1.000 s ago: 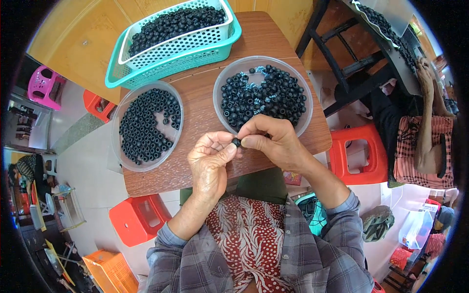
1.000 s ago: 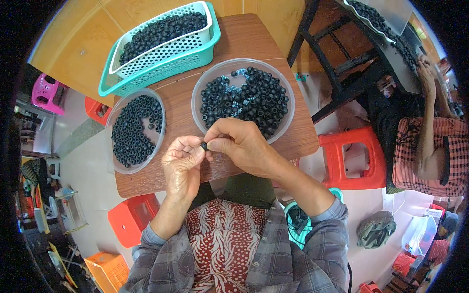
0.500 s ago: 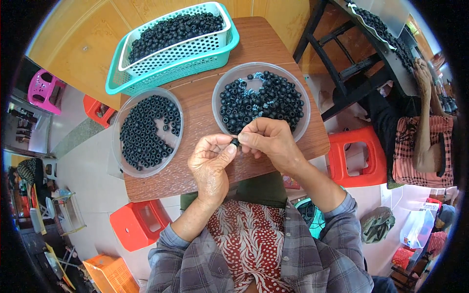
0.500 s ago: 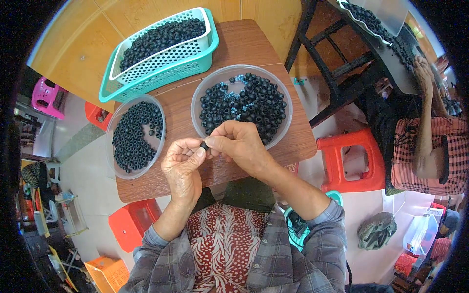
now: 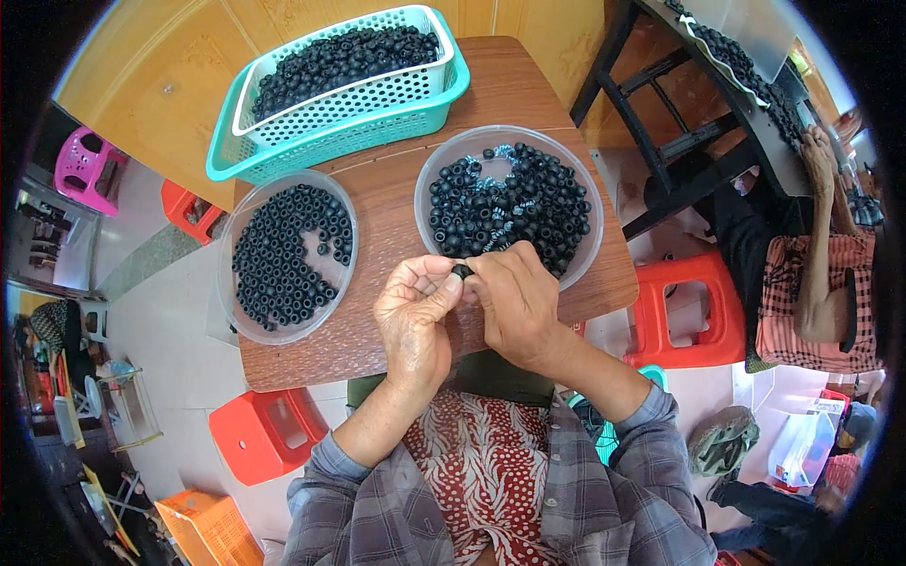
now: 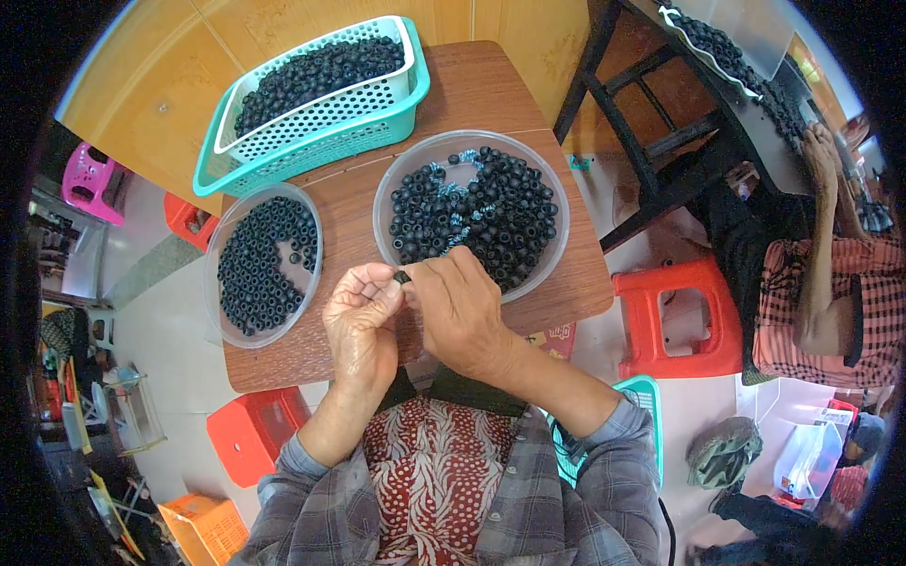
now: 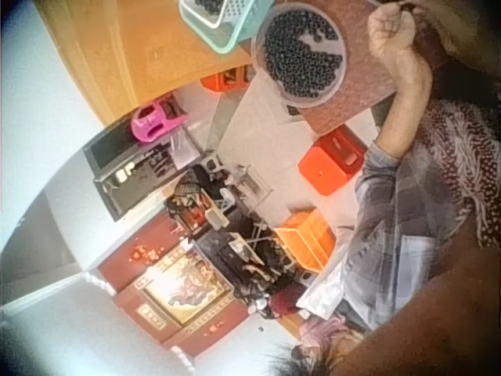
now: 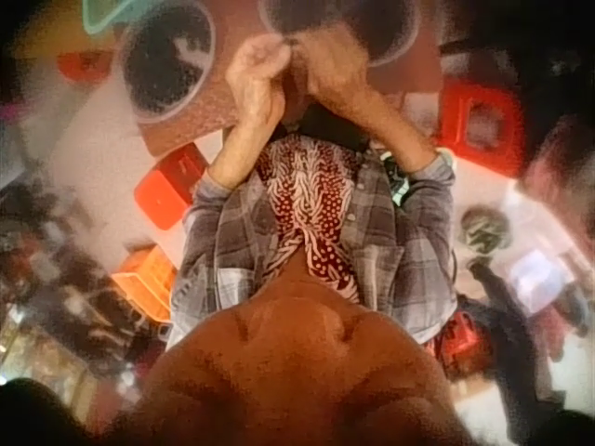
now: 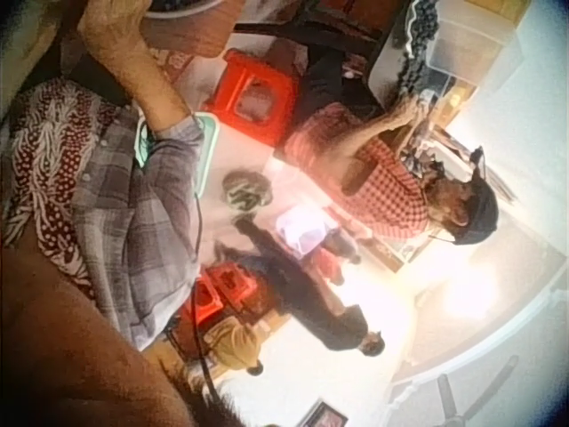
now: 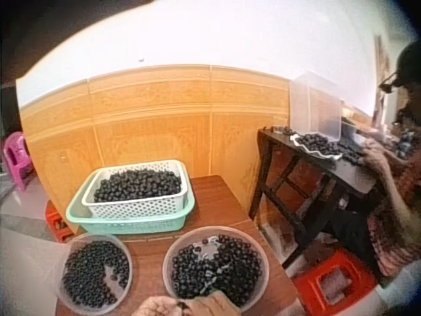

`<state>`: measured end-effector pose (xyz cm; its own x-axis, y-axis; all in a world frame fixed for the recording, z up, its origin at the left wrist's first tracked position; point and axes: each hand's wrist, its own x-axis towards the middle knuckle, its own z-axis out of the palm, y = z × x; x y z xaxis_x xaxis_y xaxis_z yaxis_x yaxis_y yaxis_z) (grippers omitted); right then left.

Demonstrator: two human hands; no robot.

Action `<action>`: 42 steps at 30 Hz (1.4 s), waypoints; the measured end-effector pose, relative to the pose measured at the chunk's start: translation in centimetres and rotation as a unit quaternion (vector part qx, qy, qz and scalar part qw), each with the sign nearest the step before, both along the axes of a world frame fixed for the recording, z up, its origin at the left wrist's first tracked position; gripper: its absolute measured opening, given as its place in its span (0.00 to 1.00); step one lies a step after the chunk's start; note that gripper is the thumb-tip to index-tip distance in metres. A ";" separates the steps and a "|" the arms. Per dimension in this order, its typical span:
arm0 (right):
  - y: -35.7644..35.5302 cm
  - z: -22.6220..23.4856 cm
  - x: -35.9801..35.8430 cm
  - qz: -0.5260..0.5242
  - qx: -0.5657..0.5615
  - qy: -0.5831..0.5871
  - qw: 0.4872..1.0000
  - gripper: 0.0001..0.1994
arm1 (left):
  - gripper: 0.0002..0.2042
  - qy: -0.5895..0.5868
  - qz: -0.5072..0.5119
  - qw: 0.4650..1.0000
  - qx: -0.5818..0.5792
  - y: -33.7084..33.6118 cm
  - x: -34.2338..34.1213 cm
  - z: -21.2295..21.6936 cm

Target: The person sorts small black plastic ring components by hand, taking them from a plastic bowl and placing them into different plastic baskets.

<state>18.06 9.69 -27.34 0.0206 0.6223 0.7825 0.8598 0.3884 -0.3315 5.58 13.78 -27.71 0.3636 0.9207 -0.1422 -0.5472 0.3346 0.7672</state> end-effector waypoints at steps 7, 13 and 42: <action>-0.3 0.5 0.1 0.012 -0.021 0.002 1.000 0.17 | 0.07 0.017 -0.028 0.999 -0.011 0.1 -0.4 0.2; -0.3 0.4 -0.1 0.000 -0.005 -0.025 1.000 0.16 | 0.08 -0.006 -0.023 0.998 -0.064 0.3 -0.4 0.3; -0.6 1.0 1.0 0.034 0.064 -0.137 0.988 0.17 | 0.05 0.008 -0.035 0.996 -0.087 -0.9 0.0 2.3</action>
<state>19.01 9.10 -26.38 -0.2413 0.5105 0.8253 0.8806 0.4726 -0.0349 5.60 12.86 -25.37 0.4229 0.8538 -0.3035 -0.5059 0.5004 0.7026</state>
